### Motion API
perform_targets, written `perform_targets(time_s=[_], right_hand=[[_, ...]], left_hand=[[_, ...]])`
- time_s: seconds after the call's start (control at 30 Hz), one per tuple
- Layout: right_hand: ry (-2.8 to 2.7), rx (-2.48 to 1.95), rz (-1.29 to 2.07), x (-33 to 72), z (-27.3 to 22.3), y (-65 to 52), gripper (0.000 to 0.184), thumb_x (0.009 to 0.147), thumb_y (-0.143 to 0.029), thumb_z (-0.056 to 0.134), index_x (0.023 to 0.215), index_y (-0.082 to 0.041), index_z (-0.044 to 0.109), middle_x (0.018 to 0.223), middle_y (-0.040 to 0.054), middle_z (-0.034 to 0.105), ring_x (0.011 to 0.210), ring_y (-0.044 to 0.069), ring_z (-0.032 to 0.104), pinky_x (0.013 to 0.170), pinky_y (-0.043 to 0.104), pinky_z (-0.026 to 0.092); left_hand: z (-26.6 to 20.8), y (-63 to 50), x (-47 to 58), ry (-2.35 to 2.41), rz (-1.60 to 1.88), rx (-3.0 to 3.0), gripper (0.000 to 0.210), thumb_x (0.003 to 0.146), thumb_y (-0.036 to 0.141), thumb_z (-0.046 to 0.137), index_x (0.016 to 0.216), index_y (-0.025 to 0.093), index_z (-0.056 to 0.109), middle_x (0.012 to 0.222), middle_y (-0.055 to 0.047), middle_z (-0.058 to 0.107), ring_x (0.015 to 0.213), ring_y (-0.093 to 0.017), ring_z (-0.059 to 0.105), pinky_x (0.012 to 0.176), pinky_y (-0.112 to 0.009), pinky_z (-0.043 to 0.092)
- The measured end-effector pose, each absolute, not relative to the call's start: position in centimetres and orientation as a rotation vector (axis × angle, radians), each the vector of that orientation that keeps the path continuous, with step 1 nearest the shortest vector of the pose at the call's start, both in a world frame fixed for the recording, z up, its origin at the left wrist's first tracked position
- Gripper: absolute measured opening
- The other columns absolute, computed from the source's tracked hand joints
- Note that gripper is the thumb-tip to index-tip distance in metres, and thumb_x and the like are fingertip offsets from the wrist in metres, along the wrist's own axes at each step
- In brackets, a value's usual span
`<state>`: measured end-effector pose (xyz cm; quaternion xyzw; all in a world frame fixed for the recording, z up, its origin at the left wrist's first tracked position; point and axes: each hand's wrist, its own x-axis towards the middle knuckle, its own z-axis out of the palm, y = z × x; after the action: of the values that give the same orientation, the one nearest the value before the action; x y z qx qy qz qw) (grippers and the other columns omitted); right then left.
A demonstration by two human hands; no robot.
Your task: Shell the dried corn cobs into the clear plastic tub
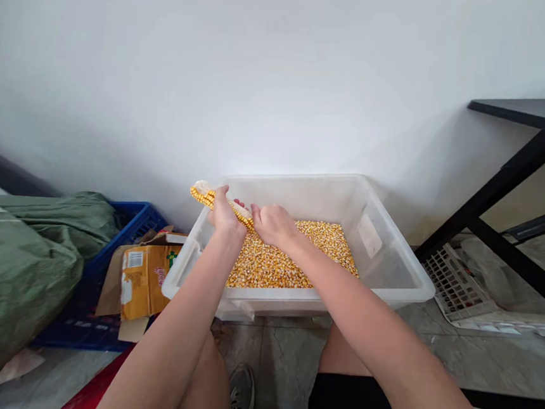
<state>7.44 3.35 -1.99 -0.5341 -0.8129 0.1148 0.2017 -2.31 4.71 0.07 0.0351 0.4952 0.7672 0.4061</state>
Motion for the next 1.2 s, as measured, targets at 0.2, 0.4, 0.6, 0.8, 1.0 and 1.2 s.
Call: perform_targets(time_s=[0.2, 0.4, 0.6, 0.8, 1.0, 1.2], right_hand=[[-2.147, -1.379, 0.588, 8.4, -2.7, 4.9, 0.060, 0.102, -0.040, 0.028, 0.060, -0.017, 0.063, 0.063, 0.0124, 0.069, 0.070, 0.021, 0.067, 0.068, 0.028, 0.043], [-1.646, -1.546, 1.384, 10.4, -3.6, 7.0, 0.038, 0.098, -0.037, 0.042, 0.074, -0.016, 0.062, 0.053, 0.0006, 0.058, 0.046, 0.015, 0.057, 0.053, 0.025, 0.046], [-1.944, -1.529, 1.029, 9.6, -3.0, 5.4, 0.065, 0.098, -0.063, 0.026, 0.071, -0.018, 0.063, 0.068, 0.0124, 0.070, 0.063, 0.022, 0.067, 0.063, 0.031, 0.049], [-2.254, -1.476, 0.556, 7.8, -2.3, 3.5, 0.072, 0.101, -0.057, 0.014, 0.065, -0.018, 0.062, 0.076, 0.0211, 0.072, 0.090, 0.032, 0.070, 0.079, 0.036, 0.047], [-2.067, -1.411, 1.234, 9.6, -1.1, 4.6, 0.054, 0.101, -0.052, 0.030, 0.071, -0.017, 0.059, 0.070, 0.0125, 0.068, 0.074, 0.025, 0.069, 0.069, 0.033, 0.052], [-1.855, -1.065, 1.932, 11.5, -0.2, 5.1, 0.021, 0.089, -0.033, 0.055, 0.103, -0.018, 0.061, 0.091, 0.0097, 0.072, 0.072, 0.017, 0.065, 0.060, 0.028, 0.056]], left_hand=[[0.3, 4.4, -2.3, 1.259, 1.873, 0.092, 0.032, 0.067, 0.036, 0.072, 0.082, 0.019, 0.050, 0.068, 0.001, 0.052, 0.054, -0.012, 0.052, 0.048, -0.025, 0.043], [-0.3, 5.1, -3.0, 1.299, 1.915, 0.039, 0.035, 0.066, 0.036, 0.074, 0.084, 0.019, 0.049, 0.071, 0.001, 0.054, 0.057, -0.012, 0.053, 0.048, -0.024, 0.042], [0.0, 5.2, -3.3, 1.289, 1.924, 0.012, 0.032, 0.070, 0.036, 0.073, 0.083, 0.020, 0.048, 0.073, 0.001, 0.054, 0.059, -0.012, 0.054, 0.050, -0.024, 0.043], [0.1, 5.0, -3.3, 1.263, 1.912, 0.025, 0.033, 0.068, 0.035, 0.074, 0.085, 0.019, 0.051, 0.073, 0.001, 0.054, 0.058, -0.011, 0.053, 0.049, -0.024, 0.044], [0.2, 5.0, -3.8, 1.238, 1.881, 0.011, 0.033, 0.069, 0.036, 0.074, 0.085, 0.019, 0.050, 0.072, 0.000, 0.053, 0.057, -0.012, 0.053, 0.048, -0.024, 0.043], [0.6, 5.2, -5.0, 1.191, 1.889, -0.119, 0.031, 0.073, 0.036, 0.070, 0.087, 0.020, 0.047, 0.075, 0.001, 0.050, 0.058, -0.011, 0.052, 0.050, -0.023, 0.043]])
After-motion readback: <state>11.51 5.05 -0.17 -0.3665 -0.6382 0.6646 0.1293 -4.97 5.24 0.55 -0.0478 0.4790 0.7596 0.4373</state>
